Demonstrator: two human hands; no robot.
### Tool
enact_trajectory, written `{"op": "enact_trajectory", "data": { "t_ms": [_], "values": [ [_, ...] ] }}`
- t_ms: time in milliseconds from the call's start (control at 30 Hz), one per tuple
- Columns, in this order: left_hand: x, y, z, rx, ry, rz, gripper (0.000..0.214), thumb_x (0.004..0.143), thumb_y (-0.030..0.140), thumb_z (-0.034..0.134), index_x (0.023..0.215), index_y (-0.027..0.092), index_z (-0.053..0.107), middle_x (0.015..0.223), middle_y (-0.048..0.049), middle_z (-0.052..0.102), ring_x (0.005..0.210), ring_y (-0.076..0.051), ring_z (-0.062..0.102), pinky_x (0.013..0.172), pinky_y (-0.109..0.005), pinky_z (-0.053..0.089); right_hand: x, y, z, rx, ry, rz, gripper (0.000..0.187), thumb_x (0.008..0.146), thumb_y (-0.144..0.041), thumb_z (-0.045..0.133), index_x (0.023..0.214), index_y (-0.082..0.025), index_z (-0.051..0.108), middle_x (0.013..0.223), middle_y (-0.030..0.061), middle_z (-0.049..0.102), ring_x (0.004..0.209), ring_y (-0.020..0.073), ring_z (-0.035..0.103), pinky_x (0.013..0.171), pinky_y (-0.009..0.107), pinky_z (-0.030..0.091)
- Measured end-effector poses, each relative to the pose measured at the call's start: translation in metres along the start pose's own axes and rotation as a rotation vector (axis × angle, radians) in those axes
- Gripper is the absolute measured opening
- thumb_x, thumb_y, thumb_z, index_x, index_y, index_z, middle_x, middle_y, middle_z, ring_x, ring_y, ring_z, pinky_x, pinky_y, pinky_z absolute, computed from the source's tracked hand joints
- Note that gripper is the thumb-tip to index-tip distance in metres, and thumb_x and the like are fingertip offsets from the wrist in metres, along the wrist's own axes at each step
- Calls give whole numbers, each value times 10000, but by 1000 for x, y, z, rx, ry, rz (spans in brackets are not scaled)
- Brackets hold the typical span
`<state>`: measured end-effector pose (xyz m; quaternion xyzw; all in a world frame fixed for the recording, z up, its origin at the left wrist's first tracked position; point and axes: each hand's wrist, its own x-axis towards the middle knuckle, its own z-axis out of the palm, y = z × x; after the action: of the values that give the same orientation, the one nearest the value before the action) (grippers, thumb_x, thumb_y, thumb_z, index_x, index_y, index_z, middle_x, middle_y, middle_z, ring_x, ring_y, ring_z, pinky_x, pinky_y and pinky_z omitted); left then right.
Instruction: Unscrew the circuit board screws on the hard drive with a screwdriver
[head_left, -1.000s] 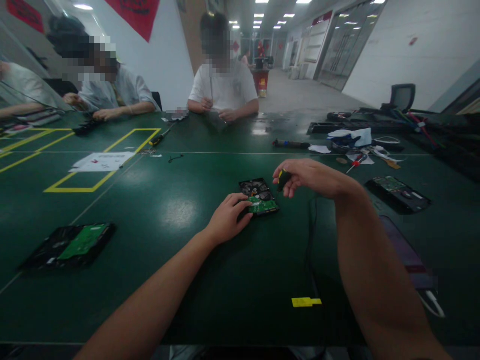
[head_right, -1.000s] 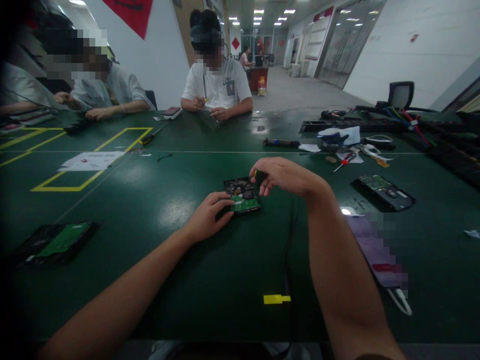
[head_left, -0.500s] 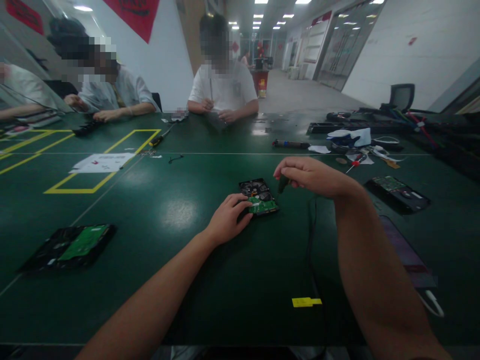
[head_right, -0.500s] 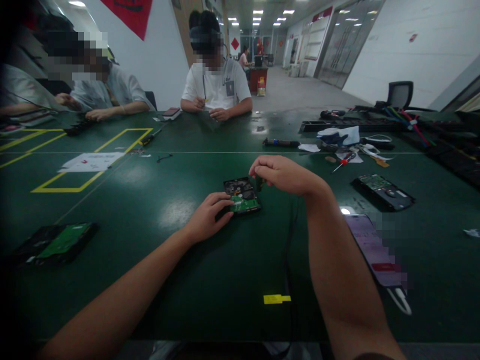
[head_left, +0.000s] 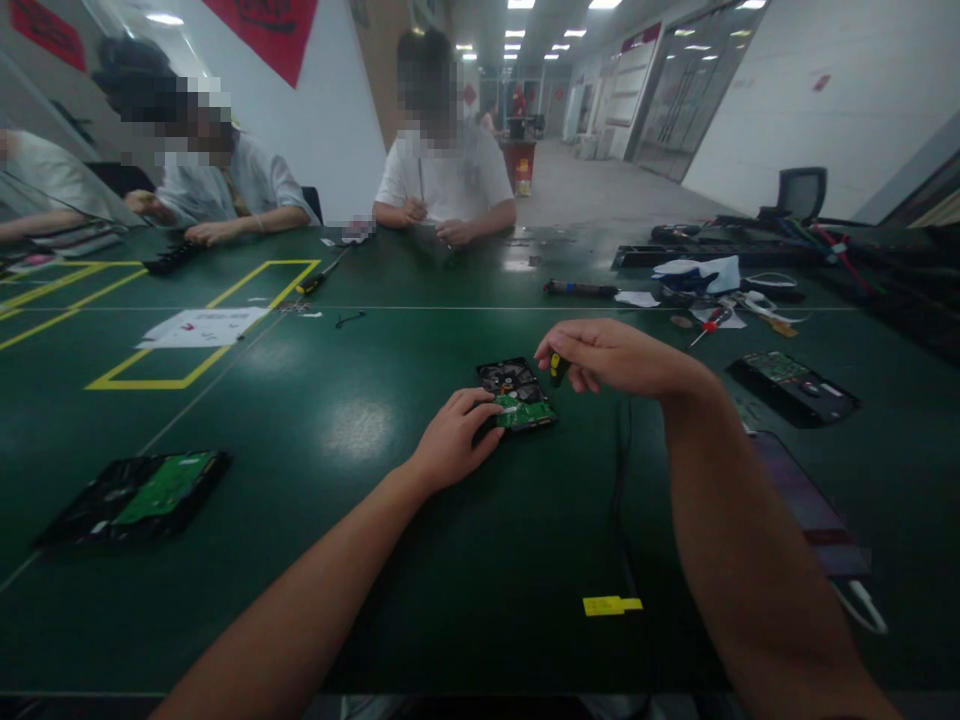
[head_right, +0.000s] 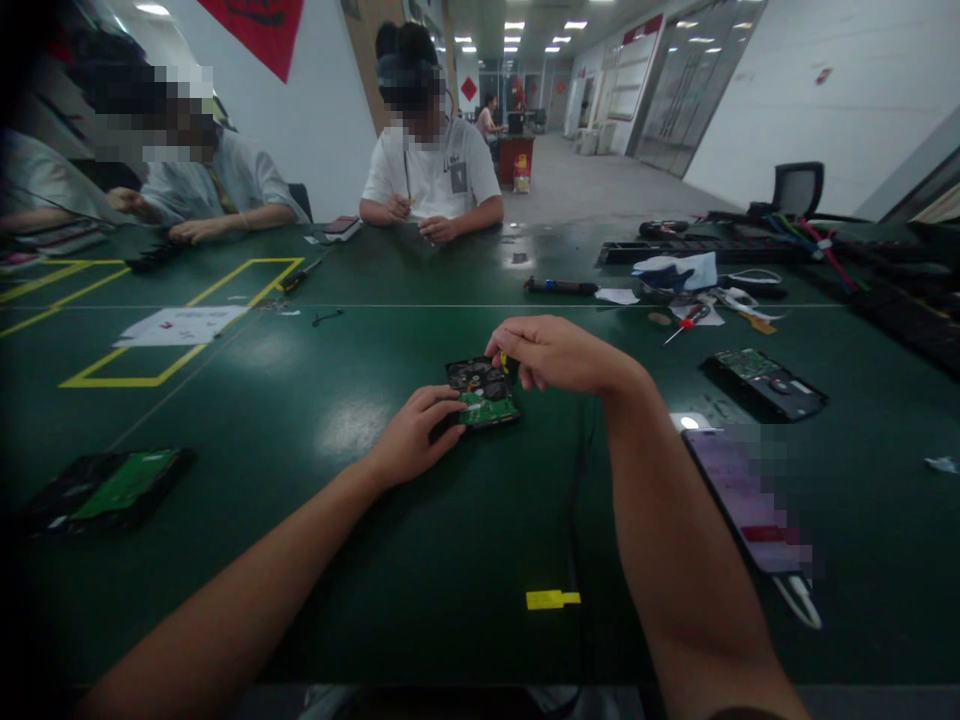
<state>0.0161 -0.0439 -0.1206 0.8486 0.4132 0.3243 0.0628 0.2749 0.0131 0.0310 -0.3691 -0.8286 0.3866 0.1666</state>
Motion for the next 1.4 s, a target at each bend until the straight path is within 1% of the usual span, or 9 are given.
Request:
{"op": "enact_trajectory", "data": {
  "t_ms": [167, 333, 533, 667, 900, 1033, 1100, 1267, 1400],
  "values": [
    [-1, 0, 1, 10, 0, -3, 318, 924, 307, 594, 1231, 226, 611, 1262, -120, 586, 1227, -284, 529, 1020, -511, 496, -1, -3, 0, 140, -74, 48, 378, 994, -457, 461, 1159, -178, 656, 832, 52, 701, 680, 169, 671, 626, 296, 553],
    [-2, -1, 3, 4, -1, -5, 311, 923, 304, 596, 1226, 234, 615, 1265, -116, 585, 1227, -285, 531, 1019, -521, 495, -3, -4, -3, 116, -57, 81, 409, 980, -467, 475, 1208, -173, 644, 813, 56, 713, 705, 188, 683, 665, 319, 553],
    [-1, -1, 1, -3, 0, -12, 315, 924, 304, 595, 1232, 238, 611, 1269, -116, 584, 1231, -288, 530, 1011, -529, 501, -4, -1, -6, -129, 87, 57, 351, 904, -526, 572, 986, -209, 697, 817, 34, 708, 719, 181, 630, 650, 305, 470],
    [-1, -1, 1, 4, -13, -11, 318, 926, 315, 593, 1233, 232, 614, 1269, -123, 582, 1233, -290, 528, 1020, -522, 497, -2, -2, -4, -188, 135, 90, 304, 858, -508, 629, 872, -209, 681, 791, 33, 701, 727, 191, 624, 647, 304, 445],
    [-1, -2, 2, 10, -9, -15, 313, 929, 316, 591, 1229, 230, 612, 1278, -116, 578, 1242, -279, 520, 1034, -510, 488, 0, -3, 1, -92, 86, 46, 317, 951, -486, 504, 993, -220, 673, 929, 31, 717, 605, 128, 588, 565, 275, 439],
    [0, 0, 1, 8, -15, -15, 310, 929, 312, 588, 1226, 228, 614, 1275, -118, 579, 1236, -278, 524, 1028, -506, 490, 1, -1, 3, -42, 40, 20, 406, 986, -532, 437, 987, -210, 685, 882, 32, 706, 598, 124, 603, 554, 266, 461],
    [0, 0, 1, 7, -15, -14, 313, 928, 314, 590, 1228, 227, 613, 1272, -117, 580, 1234, -276, 525, 1028, -502, 490, 2, -1, 3, 25, -1, 19, 419, 986, -541, 440, 1023, -202, 682, 850, 38, 703, 623, 138, 632, 580, 269, 500],
    [0, -1, 2, 9, -10, -10, 315, 925, 309, 593, 1228, 228, 614, 1267, -113, 583, 1228, -274, 526, 1036, -502, 484, 1, -7, 5, 220, -65, 66, 361, 968, -480, 501, 1129, -201, 664, 976, 79, 723, 746, 181, 697, 704, 322, 593],
    [-1, -1, 1, 8, -4, -14, 312, 924, 311, 593, 1227, 238, 616, 1267, -112, 585, 1226, -278, 530, 1025, -513, 492, -1, -8, 4, 214, -52, 95, 334, 947, -471, 538, 1092, -198, 667, 926, 82, 727, 753, 197, 701, 688, 329, 599]
  ]
}}
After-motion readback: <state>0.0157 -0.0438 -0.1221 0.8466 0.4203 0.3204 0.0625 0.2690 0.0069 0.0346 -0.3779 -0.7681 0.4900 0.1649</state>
